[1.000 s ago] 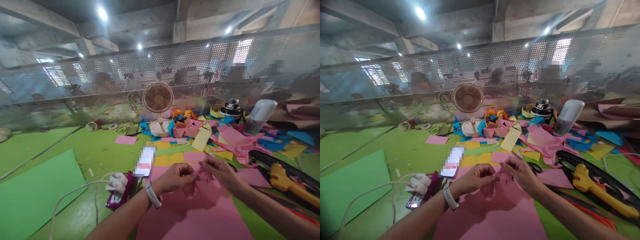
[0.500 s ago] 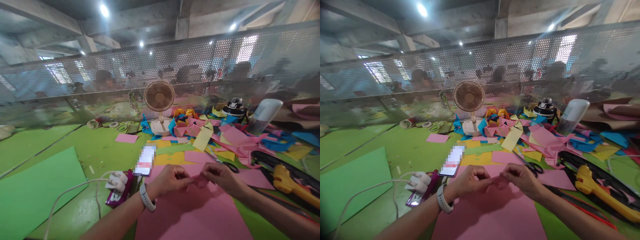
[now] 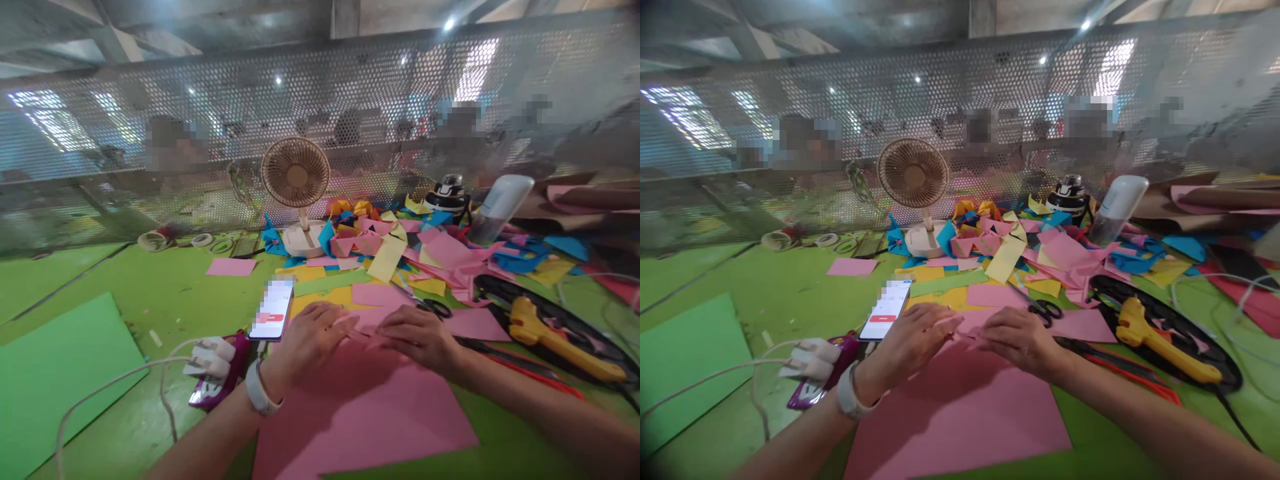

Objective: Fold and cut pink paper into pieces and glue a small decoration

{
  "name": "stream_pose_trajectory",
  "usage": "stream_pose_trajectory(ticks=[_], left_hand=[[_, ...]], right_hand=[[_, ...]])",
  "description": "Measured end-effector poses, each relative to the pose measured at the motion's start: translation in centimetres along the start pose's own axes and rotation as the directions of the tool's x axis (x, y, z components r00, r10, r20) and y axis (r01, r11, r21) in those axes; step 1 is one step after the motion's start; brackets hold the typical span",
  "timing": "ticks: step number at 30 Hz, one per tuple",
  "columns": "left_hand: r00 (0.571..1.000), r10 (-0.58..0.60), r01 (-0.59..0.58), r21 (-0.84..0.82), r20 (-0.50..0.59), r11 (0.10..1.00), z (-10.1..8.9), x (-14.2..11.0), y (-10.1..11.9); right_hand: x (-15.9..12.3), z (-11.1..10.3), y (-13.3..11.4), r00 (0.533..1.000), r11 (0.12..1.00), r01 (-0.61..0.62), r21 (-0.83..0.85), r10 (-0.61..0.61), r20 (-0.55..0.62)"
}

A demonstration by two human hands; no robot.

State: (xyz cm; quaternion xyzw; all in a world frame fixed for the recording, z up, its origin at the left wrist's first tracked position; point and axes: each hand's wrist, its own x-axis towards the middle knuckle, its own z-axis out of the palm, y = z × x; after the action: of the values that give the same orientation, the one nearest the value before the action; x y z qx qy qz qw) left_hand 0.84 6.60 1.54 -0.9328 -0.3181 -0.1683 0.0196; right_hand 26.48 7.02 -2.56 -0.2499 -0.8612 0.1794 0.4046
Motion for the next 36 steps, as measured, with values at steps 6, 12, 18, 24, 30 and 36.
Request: stream_pose_trajectory(ticks=[6,12,18,24,30,36], left_hand=[[0.977,-0.185,0.173,0.108,0.106,0.979,0.0,-0.2,-0.9],[0.958,-0.262,0.272,-0.076,0.119,0.959,0.7,-0.4,0.8],[0.926,-0.371,0.369,-0.387,0.074,0.845,1.9,-0.1,1.8],[0.922,-0.368,0.367,-0.562,0.118,0.741,0.8,0.2,0.7],[0.960,-0.261,0.268,-0.578,0.098,0.771,0.7,0.1,1.3],[0.935,-0.315,0.342,-0.643,0.161,0.686,1.1,-0.1,0.9]], right_hand=[[-0.2,0.1,-0.8,0.986,0.987,0.029,-0.156,-0.003,0.165],[0.1,1.2,-0.4,0.975,0.980,-0.182,-0.082,0.190,0.115],[0.6,0.3,-2.9,0.930,0.991,-0.119,0.061,0.090,0.357],[-0.1,-0.1,-1.1,0.985,0.988,-0.147,0.044,0.150,-0.083],[0.4,-0.6,-0.8,0.965,0.954,-0.259,0.150,0.248,0.087],[0.5,0.0,-1.1,0.950,0.939,-0.304,0.162,0.288,0.119]])
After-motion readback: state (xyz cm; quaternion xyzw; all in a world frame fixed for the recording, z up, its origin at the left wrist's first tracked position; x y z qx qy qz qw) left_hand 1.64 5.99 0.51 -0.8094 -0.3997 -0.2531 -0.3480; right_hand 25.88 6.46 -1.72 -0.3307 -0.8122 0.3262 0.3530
